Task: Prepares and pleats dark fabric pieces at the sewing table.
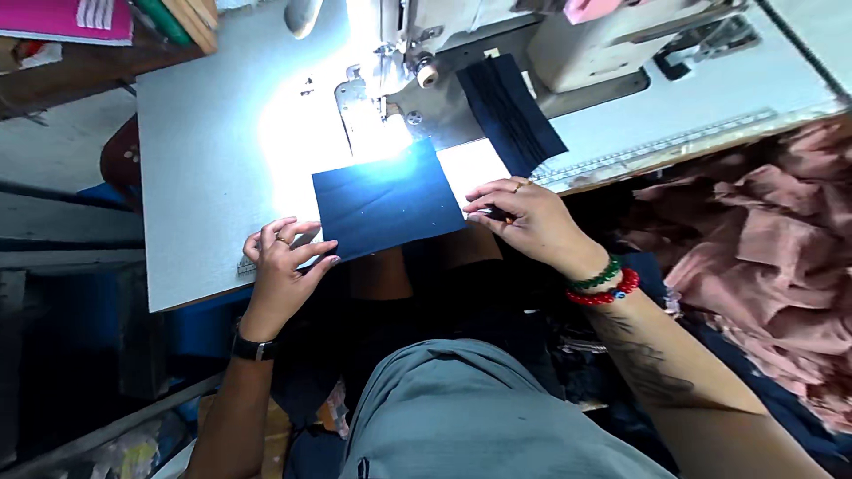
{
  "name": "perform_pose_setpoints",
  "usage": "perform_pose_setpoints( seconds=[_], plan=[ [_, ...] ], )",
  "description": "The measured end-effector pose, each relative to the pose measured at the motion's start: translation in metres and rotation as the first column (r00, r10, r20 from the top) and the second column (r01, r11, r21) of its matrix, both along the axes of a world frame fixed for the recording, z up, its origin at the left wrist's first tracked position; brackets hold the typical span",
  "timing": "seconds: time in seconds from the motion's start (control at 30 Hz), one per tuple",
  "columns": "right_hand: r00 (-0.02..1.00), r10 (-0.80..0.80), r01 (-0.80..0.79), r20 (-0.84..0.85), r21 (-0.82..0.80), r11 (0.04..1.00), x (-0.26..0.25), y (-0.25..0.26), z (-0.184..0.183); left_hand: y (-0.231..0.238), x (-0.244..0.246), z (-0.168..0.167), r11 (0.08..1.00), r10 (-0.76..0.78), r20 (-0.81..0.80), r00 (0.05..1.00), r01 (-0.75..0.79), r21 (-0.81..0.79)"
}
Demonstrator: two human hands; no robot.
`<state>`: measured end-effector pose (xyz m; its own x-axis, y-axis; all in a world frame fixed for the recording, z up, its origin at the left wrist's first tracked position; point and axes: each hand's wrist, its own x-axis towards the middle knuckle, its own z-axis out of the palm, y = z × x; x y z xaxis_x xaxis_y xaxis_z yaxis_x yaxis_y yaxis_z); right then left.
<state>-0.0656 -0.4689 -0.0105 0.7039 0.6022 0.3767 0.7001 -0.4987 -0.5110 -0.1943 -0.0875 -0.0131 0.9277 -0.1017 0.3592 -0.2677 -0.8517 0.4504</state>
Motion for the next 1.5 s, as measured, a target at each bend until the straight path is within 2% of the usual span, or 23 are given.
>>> perform_pose_setpoints(
  seconds=[0.27,0.47,0.57,0.63,0.73,0.77,0.83,0.93,1.03,1.1,1.17,1.27,1.37,1.5],
  plan=[
    [0.993,0.031,-0.023,0.113,-0.072,0.997,0.001,0.008,-0.005,0.001,0.0,0.0,1.0,0.0,0.012,1.0,0.0,-0.001],
    [0.991,0.073,-0.061,0.114,-0.103,0.993,0.004,0.009,0.001,-0.003,-0.003,-0.005,1.0,0.004,0.069,0.998,-0.005,0.018],
    [0.986,0.127,-0.113,0.107,-0.13,0.985,-0.004,0.01,0.003,-0.004,-0.007,-0.001,1.0,-0.005,0.036,0.999,0.006,-0.026],
    [0.978,0.202,-0.199,0.047,-0.063,0.978,-0.026,0.015,0.008,0.002,-0.011,0.014,0.988,-0.024,-0.037,0.999,0.018,-0.151],
    [0.912,0.384,-0.352,-0.142,0.206,0.913,-0.069,0.024,0.026,0.02,-0.005,0.06,0.91,-0.073,-0.142,0.987,0.007,-0.414],
    [0.895,0.417,-0.372,-0.155,0.256,0.892,-0.078,0.028,0.031,0.023,0.003,0.076,0.899,-0.092,-0.176,0.98,0.006,-0.438],
    [0.908,0.383,-0.339,-0.171,0.236,0.911,-0.083,0.035,0.035,0.019,0.037,0.098,0.927,-0.122,-0.228,0.966,0.028,-0.375],
    [0.951,0.184,-0.163,-0.249,0.101,0.981,-0.072,0.046,0.021,0.007,0.12,0.091,0.943,-0.237,-0.302,0.923,0.144,-0.3],
    [0.964,0.04,-0.049,-0.264,-0.026,0.998,-0.059,0.055,0.006,-0.01,0.19,0.077,0.977,-0.205,-0.5,0.841,0.209,-0.05],
    [0.978,0.001,-0.021,-0.21,-0.094,0.995,-0.052,0.059,0.001,-0.02,0.222,0.069,0.94,-0.224,-0.524,0.822,0.323,0.106],
    [0.996,-0.003,-0.01,-0.093,-0.133,0.991,-0.042,0.062,-0.001,-0.027,0.239,0.067,0.903,-0.245,-0.528,0.813,0.39,0.181],
    [0.997,0.077,-0.072,0.024,-0.183,0.981,-0.019,0.065,0.004,-0.031,0.249,0.067,0.891,-0.259,-0.532,0.806,0.412,0.191],
    [0.987,0.16,-0.151,0.009,-0.271,0.951,0.004,0.071,0.017,-0.024,0.256,0.059,0.88,-0.301,-0.53,0.793,0.444,0.166],
    [0.962,0.252,-0.274,-0.108,-0.363,0.89,0.032,0.078,0.032,-0.021,0.255,0.062,0.861,-0.235,-0.519,0.822,0.423,0.281]
  ],
)
